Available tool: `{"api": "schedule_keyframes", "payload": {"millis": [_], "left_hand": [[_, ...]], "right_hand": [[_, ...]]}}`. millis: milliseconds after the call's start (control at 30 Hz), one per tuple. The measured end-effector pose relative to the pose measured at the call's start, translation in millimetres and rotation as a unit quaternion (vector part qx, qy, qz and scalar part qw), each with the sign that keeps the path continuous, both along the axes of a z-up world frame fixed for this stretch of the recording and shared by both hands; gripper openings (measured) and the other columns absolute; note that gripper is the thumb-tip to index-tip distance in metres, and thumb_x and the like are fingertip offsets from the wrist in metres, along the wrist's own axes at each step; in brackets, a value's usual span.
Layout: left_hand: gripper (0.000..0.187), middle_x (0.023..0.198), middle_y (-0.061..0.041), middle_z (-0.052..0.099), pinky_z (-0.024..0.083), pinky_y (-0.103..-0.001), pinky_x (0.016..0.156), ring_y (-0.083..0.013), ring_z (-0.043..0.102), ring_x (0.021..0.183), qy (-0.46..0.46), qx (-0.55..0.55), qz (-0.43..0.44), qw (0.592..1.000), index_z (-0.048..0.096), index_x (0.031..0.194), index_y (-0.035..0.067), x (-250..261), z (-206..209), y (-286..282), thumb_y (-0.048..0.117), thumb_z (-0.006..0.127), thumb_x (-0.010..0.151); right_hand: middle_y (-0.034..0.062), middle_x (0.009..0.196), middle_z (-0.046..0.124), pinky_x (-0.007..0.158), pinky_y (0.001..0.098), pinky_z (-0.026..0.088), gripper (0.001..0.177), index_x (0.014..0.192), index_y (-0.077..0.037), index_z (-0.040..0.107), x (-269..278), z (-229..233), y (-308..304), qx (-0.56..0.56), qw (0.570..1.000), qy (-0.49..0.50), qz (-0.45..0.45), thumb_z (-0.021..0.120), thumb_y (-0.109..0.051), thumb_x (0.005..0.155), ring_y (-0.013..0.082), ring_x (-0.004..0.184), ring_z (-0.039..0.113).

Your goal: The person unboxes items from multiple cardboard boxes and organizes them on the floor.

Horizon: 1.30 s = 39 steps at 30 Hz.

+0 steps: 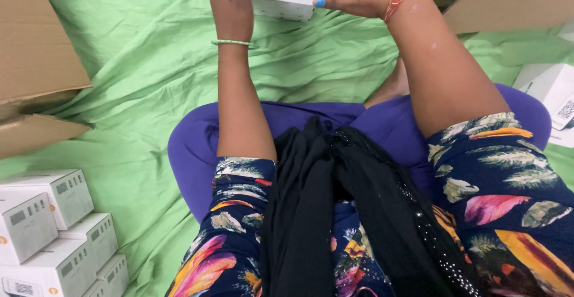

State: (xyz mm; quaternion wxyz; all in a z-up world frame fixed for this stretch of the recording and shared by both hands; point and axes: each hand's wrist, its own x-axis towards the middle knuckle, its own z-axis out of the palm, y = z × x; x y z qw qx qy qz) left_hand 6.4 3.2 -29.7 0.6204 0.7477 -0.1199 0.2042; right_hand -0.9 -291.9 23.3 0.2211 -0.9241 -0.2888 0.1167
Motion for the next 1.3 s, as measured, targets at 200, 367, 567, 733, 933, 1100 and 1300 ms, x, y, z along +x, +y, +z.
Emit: {"api": "schedule_keyframes", "payload": {"millis": [200,367,567,733,933,1100,1300], "left_hand": [[0.024,0.090,-0.012,0.072,0.055,-0.034,0.079,-0.0193,0.062,0.078,0.161,0.092,0.031,0.982,0.068,0.103,-0.002,6.3,-14.8,0.6,0.021,0.064,0.104],[0.042,0.127,-0.013,0.077,0.056,-0.037,0.103,-0.0223,0.068,0.108,0.173,-0.010,-0.050,0.984,0.059,0.146,0.006,9.0,-27.8,4.7,0.031,0.064,0.112],[0.046,0.119,0.000,0.057,0.062,-0.045,0.071,-0.0177,0.060,0.100,0.429,-0.168,-0.037,0.887,0.045,0.127,0.020,-15.4,28.7,-7.0,0.048,0.057,0.092],[0.048,0.104,-0.009,0.055,0.055,-0.036,0.075,-0.0196,0.056,0.091,0.336,-0.229,0.037,0.913,0.044,0.111,0.009,-12.5,-1.7,0.9,0.054,0.058,0.102],[0.049,0.124,-0.013,0.051,0.048,-0.037,0.100,-0.0233,0.054,0.110,0.129,-0.245,0.052,0.960,0.043,0.128,0.004,-44.6,103.4,-46.1,0.029,0.069,0.095],[0.066,0.148,-0.017,0.047,0.040,-0.043,0.121,-0.0280,0.050,0.138,0.053,-0.301,-0.088,0.948,0.034,0.153,0.005,-73.4,189.8,-133.6,0.016,0.058,0.094],[0.063,0.165,-0.018,0.031,0.024,-0.039,0.134,-0.0321,0.033,0.156,-0.063,-0.023,-0.172,0.983,0.028,0.168,0.003,-94.7,193.3,-317.2,0.021,0.051,0.112]], "right_hand": [[0.0228,0.128,0.066,0.093,0.0512,0.049,0.059,0.156,-0.023,0.051,-12.3,36.1,24.1,0.034,0.998,0.041,-0.015,0.051,-0.056,0.108,0.0435,0.110,0.064],[0.0184,0.143,0.064,0.106,0.0478,0.049,0.046,0.153,-0.023,0.047,-7.8,-16.3,28.4,0.110,0.991,-0.008,-0.073,0.052,-0.047,0.114,0.0366,0.127,0.060],[0.0051,0.140,0.051,0.088,0.0499,0.060,0.078,0.148,-0.019,0.024,-25.6,32.1,67.5,0.406,0.805,0.312,-0.301,0.069,-0.045,0.089,0.0205,0.125,0.056],[0.0133,0.139,0.054,0.093,0.0422,0.053,0.065,0.151,-0.011,0.039,-26.1,23.6,69.0,0.485,0.764,0.311,-0.291,0.056,-0.049,0.101,0.0215,0.120,0.057],[0.0112,0.158,0.046,0.123,0.0349,0.036,0.059,0.156,-0.007,0.039,-34.4,78.1,49.7,0.615,0.760,0.151,-0.146,0.063,-0.032,0.107,0.0203,0.148,0.043],[0.0101,0.165,0.040,0.131,0.0341,0.028,0.065,0.162,-0.007,0.033,-70.6,156.9,-27.8,0.641,0.752,0.060,-0.144,0.067,-0.021,0.107,0.0207,0.157,0.035],[0.0055,0.166,0.039,0.128,0.0309,0.028,0.063,0.162,-0.009,0.037,-147.0,169.2,-204.9,0.655,0.702,-0.088,-0.265,0.065,-0.015,0.106,0.0175,0.153,0.037]]}}
